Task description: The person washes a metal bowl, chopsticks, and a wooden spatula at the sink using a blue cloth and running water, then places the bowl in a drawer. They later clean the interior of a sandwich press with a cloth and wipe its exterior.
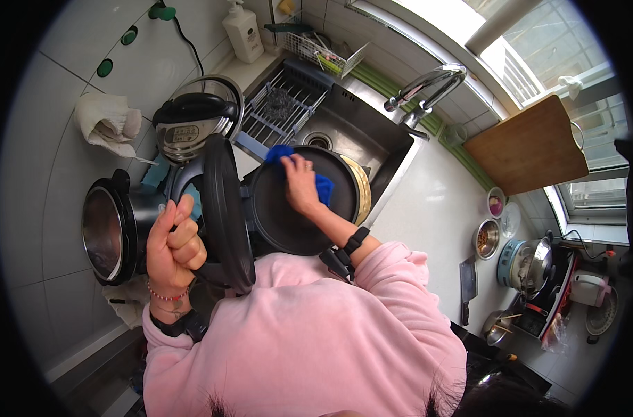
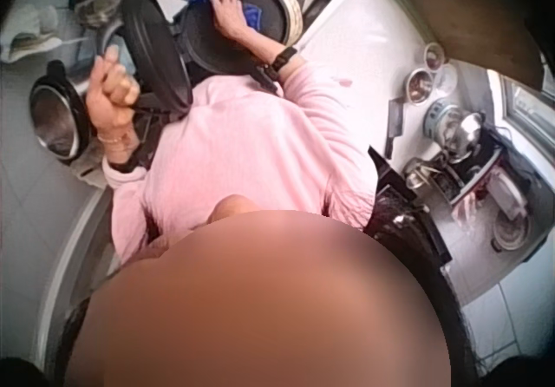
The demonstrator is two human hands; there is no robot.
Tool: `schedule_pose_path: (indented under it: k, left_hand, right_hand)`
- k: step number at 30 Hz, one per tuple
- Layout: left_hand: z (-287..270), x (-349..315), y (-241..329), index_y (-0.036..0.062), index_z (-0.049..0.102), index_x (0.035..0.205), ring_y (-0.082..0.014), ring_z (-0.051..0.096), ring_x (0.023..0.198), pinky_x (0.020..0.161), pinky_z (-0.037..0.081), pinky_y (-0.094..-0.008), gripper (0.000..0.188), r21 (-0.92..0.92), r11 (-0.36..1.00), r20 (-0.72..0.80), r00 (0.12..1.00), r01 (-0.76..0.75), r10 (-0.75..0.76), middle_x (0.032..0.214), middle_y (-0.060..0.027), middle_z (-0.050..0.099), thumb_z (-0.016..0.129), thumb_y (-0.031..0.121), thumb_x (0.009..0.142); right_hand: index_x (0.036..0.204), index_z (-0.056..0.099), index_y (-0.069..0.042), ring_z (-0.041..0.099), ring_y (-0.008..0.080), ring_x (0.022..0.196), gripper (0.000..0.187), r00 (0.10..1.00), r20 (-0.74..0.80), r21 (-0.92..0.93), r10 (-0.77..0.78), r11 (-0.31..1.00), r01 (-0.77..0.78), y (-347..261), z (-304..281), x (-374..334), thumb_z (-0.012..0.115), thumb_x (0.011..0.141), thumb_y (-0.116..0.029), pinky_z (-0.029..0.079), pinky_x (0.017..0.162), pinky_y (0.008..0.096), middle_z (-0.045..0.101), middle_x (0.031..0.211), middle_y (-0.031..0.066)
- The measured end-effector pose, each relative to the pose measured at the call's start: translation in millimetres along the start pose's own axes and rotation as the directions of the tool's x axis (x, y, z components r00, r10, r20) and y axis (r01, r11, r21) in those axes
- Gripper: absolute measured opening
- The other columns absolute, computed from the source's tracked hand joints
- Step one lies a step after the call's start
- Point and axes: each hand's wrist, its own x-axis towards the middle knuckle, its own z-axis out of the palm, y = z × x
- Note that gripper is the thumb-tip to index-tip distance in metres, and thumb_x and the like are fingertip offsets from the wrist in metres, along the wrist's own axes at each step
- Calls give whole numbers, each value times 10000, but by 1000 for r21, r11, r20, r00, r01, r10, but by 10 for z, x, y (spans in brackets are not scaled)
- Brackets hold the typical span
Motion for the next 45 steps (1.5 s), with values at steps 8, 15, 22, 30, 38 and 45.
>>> schedule_pose_path:
  k: [8, 15, 22, 30, 38, 45]
  left_hand:
    - [-57, 51, 28, 151, 309, 816, -13, 87, 357, 344, 68, -209, 233, 28, 1000, -20, 1000, 14, -13, 499, 90, 171, 308, 281, 1010]
    - [-150, -12, 139, 137, 288, 824, -10, 83, 343, 321, 60, -196, 234, -87, 996, 70, 997, -12, 18, 492, 85, 171, 266, 270, 1016]
    - [-149, 3, 93, 128, 284, 829, -6, 93, 338, 312, 70, -193, 237, -105, 994, 82, 996, -10, 18, 487, 81, 171, 254, 267, 1018]
    - [-92, 48, 70, 128, 290, 833, -9, 82, 343, 316, 70, -200, 240, -54, 999, 75, 997, -6, 10, 491, 82, 171, 248, 273, 1019]
    - [185, 335, -201, 154, 327, 839, -20, 109, 378, 365, 113, -206, 242, 95, 992, -35, 996, 84, -81, 523, 90, 208, 289, 316, 1014]
    - [402, 1010, -778, 108, 398, 840, -35, 246, 463, 485, 249, -208, 271, 122, 976, 29, 983, 178, -183, 568, 65, 270, 331, 311, 1007]
  right_hand:
    - [921, 688, -105, 553, 270, 996, 335, 491, 639, 506, -593, 804, 312, 92, -426, -667, 491, 680, 16, 435, 871, 381, 620, 1010, 80]
    - [795, 700, -85, 622, 336, 813, 261, 828, 552, 153, -102, 988, 19, 486, -1424, -267, 471, 677, -38, 502, 737, 395, 657, 801, 156]
    - [1366, 368, -58, 369, 258, 1257, 646, 964, -10, 906, -264, 406, 121, -662, -955, 307, 438, 724, -50, 247, 1071, 338, 406, 1325, 138]
    - [1055, 605, 27, 525, 294, 1056, 478, 808, 211, 948, -550, 318, -31, -527, -911, -424, 407, 620, 20, 365, 985, 354, 567, 1075, 171]
    - [755, 604, 34, 552, 212, 879, 275, 923, 74, 816, 378, 509, -274, 817, -2290, -1193, 398, 625, -94, 430, 837, 291, 590, 878, 131]
    - [847, 611, -16, 559, 266, 877, 273, 790, -295, 144, 537, 843, -519, 1291, -2105, -1875, 401, 692, 65, 442, 818, 360, 605, 954, 103]
